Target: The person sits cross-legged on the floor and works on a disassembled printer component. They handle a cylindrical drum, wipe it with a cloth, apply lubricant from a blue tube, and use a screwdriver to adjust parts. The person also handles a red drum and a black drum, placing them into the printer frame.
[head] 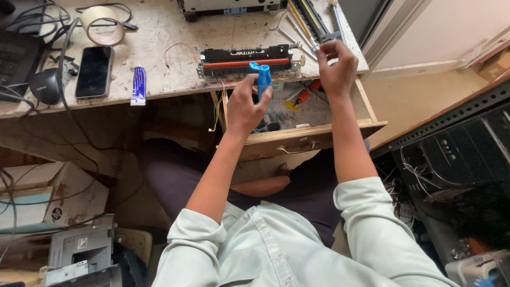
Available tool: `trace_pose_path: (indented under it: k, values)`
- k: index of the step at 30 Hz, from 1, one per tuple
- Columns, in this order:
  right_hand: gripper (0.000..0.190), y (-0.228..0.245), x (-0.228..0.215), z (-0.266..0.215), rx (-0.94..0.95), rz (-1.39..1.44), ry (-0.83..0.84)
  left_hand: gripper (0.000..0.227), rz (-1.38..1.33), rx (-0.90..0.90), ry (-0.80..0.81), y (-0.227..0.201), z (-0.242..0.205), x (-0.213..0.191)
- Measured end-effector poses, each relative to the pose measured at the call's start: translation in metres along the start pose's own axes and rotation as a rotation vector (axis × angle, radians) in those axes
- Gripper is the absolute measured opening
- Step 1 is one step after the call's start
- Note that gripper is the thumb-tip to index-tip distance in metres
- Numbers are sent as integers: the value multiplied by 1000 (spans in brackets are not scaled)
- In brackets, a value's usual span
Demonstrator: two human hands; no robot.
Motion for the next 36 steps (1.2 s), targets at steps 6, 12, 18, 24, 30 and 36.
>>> trace_pose_path:
  k: [6, 12, 18, 24, 30, 36]
  values:
    - [12, -38, 44, 46, -44, -213, 260, 31, 35, -22, -6, -1, 0, 0]
    - [18, -65, 76, 58, 30, -404, 498, 32, 56, -3, -17, -1, 1, 0]
    - [30, -78, 92, 65, -198, -559, 835, 31, 48, -17, -4, 5, 1, 2]
    - [32, -84, 85, 79, 37, -241, 795, 31, 42, -6, -24, 1, 1, 0]
    - [25, -102, 51, 80, 546, 432, 403, 31, 63, -67, 22, 6, 2, 2]
    - [16, -77, 10, 71, 483, 727, -4, 31, 60, -52, -15, 0, 0, -1]
Point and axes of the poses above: each hand's wrist, its own z-axis towards the middle knuckle, its own x-axis out of the palm, y = z × x, the point moved 3 cm from there along z, towards the middle knuckle, and after that the axes turned 14 degrees about -x, right-handed, at the moved point
